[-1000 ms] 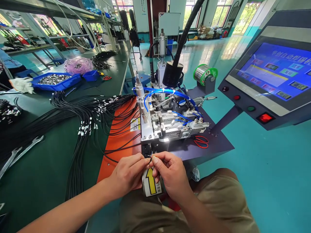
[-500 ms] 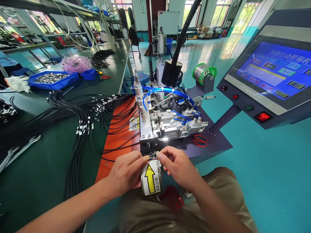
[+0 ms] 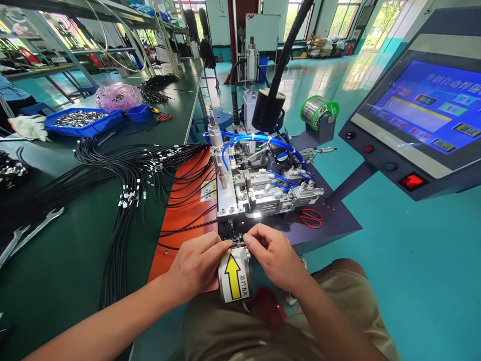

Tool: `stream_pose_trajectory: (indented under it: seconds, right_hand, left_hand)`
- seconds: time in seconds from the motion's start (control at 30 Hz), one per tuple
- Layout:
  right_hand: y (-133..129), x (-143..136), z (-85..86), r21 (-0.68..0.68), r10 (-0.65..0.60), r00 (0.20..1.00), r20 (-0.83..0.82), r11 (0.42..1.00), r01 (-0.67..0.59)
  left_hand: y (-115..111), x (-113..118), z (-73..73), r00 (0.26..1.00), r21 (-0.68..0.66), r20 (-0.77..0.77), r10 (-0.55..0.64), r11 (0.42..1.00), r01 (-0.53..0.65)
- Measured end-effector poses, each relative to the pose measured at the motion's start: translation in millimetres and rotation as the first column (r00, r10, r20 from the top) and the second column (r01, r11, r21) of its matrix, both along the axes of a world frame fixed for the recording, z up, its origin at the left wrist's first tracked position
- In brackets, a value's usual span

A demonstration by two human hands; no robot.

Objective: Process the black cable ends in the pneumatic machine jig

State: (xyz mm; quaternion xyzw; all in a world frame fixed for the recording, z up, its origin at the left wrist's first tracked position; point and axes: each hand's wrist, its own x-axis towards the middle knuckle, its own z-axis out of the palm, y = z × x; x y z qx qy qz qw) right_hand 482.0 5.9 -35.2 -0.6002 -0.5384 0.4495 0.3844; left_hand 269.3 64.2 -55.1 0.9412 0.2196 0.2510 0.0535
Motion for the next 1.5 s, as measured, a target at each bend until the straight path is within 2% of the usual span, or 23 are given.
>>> stream_pose_trajectory:
  seconds: [0.3, 0.57, 0.73, 0.97, 1.5]
  right_hand:
    - [4, -5, -19.7, 0.006, -0.075, 0.997, -0.021, 0.997, 0.075]
    - [10, -9, -32.3, 0.017, -0.116, 0.993, -0.029, 0.993, 0.116]
    - [15, -11, -36.1, 0.014, -0.116, 0.991, -0.067, 0.993, 0.118]
    - [19, -12, -41.9, 0.026, -0.120, 0.990, -0.068, 0.992, 0.122]
    - [18, -11, -44.0, 0.002, -0.116, 0.990, -0.082, 0.993, 0.116]
  left_hand:
    - [2, 5, -1.0, 0.997, 0.023, 0.031, 0.069, 0.997, -0.070]
    - [5, 5, -0.8, 0.995, -0.109, -0.023, 0.099, 0.989, -0.101]
    - [6, 5, -1.0, 0.992, -0.156, -0.037, 0.119, 0.980, -0.124]
    - [7, 5, -1.3, 0.992, -0.126, -0.039, 0.118, 0.985, -0.122]
    - [9, 5, -1.1, 0.988, -0.148, -0.076, 0.137, 0.978, -0.147]
